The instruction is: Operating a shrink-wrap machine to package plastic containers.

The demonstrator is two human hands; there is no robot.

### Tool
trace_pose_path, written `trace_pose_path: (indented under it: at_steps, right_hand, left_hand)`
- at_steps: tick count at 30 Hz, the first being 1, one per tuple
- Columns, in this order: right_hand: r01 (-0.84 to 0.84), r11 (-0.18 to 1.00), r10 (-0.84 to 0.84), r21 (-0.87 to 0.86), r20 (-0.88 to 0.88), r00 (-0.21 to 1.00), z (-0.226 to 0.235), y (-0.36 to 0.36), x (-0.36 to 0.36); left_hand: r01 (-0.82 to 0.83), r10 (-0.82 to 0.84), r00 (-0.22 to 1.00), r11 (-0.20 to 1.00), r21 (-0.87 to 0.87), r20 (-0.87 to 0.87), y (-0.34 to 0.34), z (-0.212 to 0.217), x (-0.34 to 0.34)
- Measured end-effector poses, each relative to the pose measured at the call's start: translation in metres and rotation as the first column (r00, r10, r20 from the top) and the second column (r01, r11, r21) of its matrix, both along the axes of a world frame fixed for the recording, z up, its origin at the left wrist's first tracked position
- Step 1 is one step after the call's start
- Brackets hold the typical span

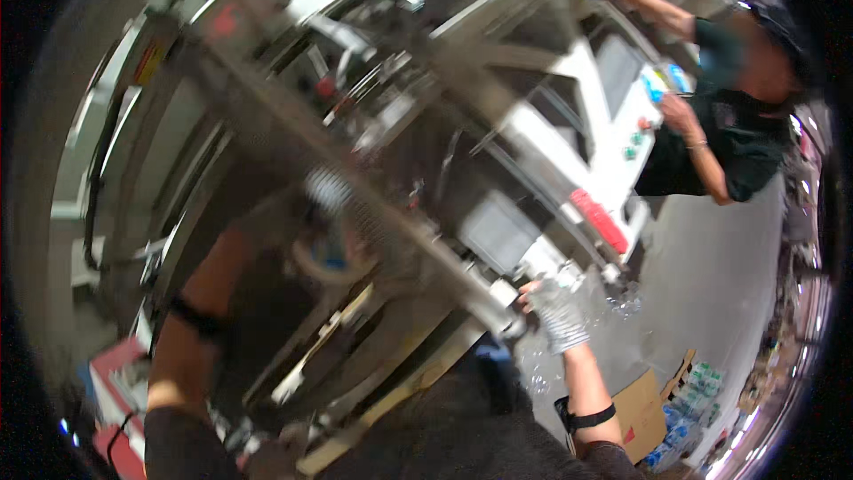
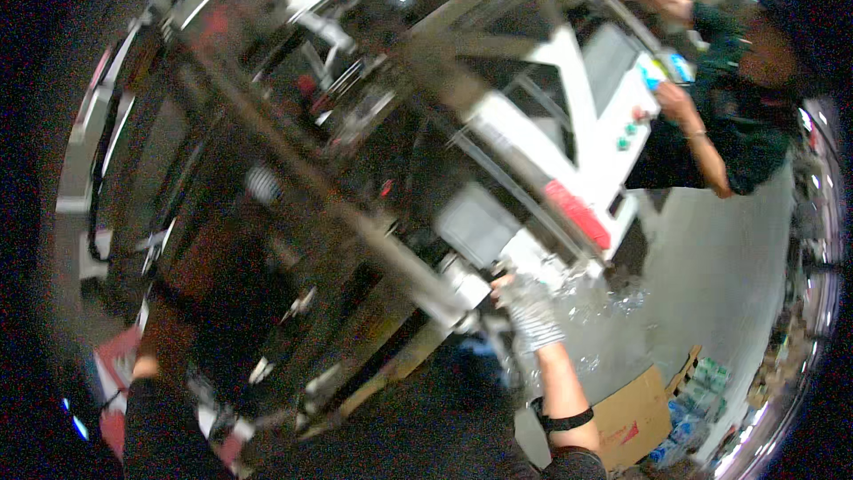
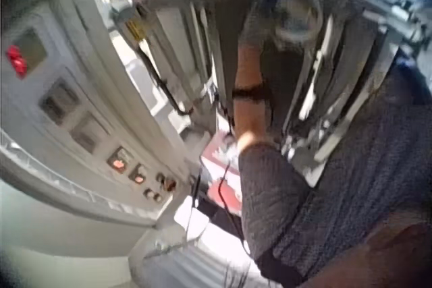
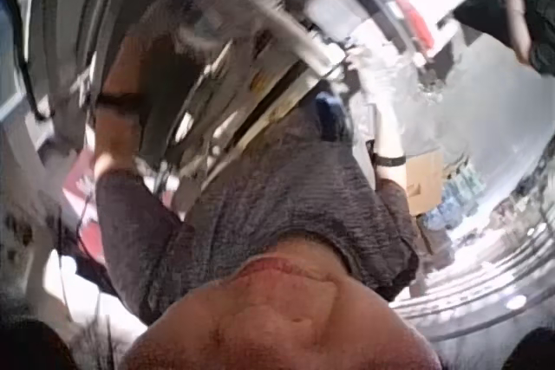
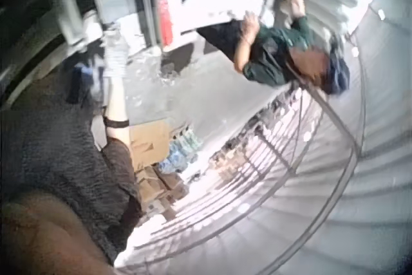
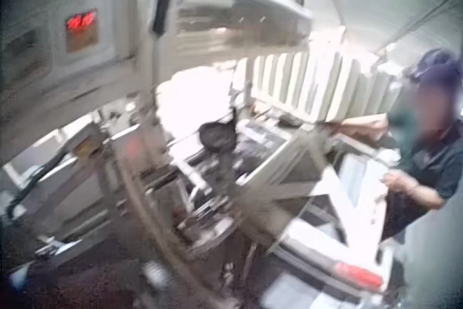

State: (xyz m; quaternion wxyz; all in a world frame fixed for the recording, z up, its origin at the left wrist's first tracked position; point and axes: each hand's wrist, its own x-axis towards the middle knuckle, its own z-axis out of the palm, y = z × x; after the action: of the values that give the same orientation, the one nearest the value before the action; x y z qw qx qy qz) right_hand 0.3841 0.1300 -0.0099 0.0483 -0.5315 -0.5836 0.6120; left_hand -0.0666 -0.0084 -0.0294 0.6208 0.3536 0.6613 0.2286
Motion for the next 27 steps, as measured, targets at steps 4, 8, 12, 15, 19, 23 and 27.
trace_pose_path:
  at_steps: [4, 8, 12, 15, 19, 23, 27]
  right_hand:
    - [0.079, 0.997, -0.078, -0.017, 0.025, 0.997, -0.004, 0.001, 0.005]
    - [0.091, 0.995, -0.09, -0.041, 0.017, 0.996, -0.028, 0.009, 0.006]
    - [0.213, 0.968, -0.229, -0.129, -0.119, 0.966, -0.039, 0.023, -0.017]
    - [0.26, 0.941, -0.287, -0.217, -0.106, 0.952, -0.038, 0.034, -0.045]
    - [0.177, 0.962, -0.202, -0.207, -0.109, 0.973, -0.036, 0.041, -0.06]
    - [0.192, 0.961, -0.207, -0.197, -0.054, 0.977, -0.038, 0.047, -0.05]
    - [0.178, 0.957, -0.218, -0.229, -0.164, 0.962, -0.038, 0.042, -0.053]
  left_hand:
    - [-0.089, 0.142, 0.975, 0.954, 0.285, -0.17, 0.024, 0.041, 0.007]
    - [0.472, -0.395, 0.812, 0.878, 0.085, -0.431, 0.038, 0.045, 0.01]
    - [0.555, -0.357, 0.625, 0.829, 0.073, -0.694, 0.008, 0.061, 0.034]
    - [0.684, -0.456, 0.402, 0.726, -0.071, -0.794, 0.003, 0.061, 0.046]
    - [0.747, -0.555, 0.244, 0.631, -0.211, -0.795, 0.007, 0.047, 0.048]
    - [0.804, -0.712, 0.279, 0.54, -0.248, -0.644, 0.04, 0.075, 0.064]
    - [0.708, -0.783, 0.339, 0.578, -0.407, -0.522, 0.018, 0.062, 0.06]
